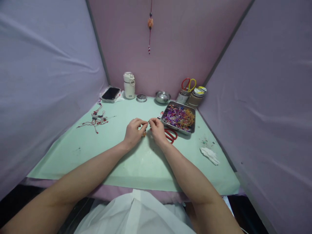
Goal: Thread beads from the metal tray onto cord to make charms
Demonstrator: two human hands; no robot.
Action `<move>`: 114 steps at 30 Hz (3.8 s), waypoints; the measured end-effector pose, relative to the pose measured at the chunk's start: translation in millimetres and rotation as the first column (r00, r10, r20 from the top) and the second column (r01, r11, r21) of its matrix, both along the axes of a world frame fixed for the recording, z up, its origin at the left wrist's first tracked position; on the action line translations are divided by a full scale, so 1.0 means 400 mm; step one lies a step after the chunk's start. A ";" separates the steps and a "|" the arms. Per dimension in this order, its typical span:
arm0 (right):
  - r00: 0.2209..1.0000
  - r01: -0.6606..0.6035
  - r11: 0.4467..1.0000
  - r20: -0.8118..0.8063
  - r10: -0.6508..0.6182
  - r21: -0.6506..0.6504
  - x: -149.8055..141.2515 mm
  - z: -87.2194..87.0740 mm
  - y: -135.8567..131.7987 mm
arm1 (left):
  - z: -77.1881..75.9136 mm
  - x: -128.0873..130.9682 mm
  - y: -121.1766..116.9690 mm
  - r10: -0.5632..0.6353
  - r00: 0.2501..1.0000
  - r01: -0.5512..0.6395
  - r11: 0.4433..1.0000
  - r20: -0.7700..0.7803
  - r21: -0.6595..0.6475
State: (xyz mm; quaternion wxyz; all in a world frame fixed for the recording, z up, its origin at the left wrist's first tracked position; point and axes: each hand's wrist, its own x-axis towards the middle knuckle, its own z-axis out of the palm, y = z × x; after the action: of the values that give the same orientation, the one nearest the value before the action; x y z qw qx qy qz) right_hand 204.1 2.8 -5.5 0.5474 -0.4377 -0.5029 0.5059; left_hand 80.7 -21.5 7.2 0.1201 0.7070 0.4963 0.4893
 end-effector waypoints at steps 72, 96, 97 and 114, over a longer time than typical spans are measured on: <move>0.843 -0.044 0.869 0.486 -0.233 0.493 0.028 0.023 -0.004 | -0.026 -0.019 0.044 -0.051 0.981 0.078 0.987 0.185 -0.142; 0.843 -0.073 0.862 0.493 -0.215 0.501 0.024 0.018 -0.004 | -0.016 -0.009 0.036 -0.110 0.870 0.318 0.871 0.481 -0.375; 0.841 -0.072 0.864 0.495 -0.216 0.499 0.024 0.017 -0.004 | -0.016 -0.008 0.037 -0.116 0.852 0.347 0.856 0.511 -0.384; 0.835 -0.055 0.859 0.495 -0.241 0.510 0.024 0.023 -0.002 | -0.020 -0.021 0.052 -0.062 0.905 0.214 0.921 0.420 -0.326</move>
State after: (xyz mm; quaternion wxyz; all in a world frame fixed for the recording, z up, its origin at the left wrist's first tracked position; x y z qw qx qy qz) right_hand 213.9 1.8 3.6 0.5019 -0.4291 -0.7283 0.1834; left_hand 72.3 -0.6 -0.6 0.3834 0.5905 0.4910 0.5130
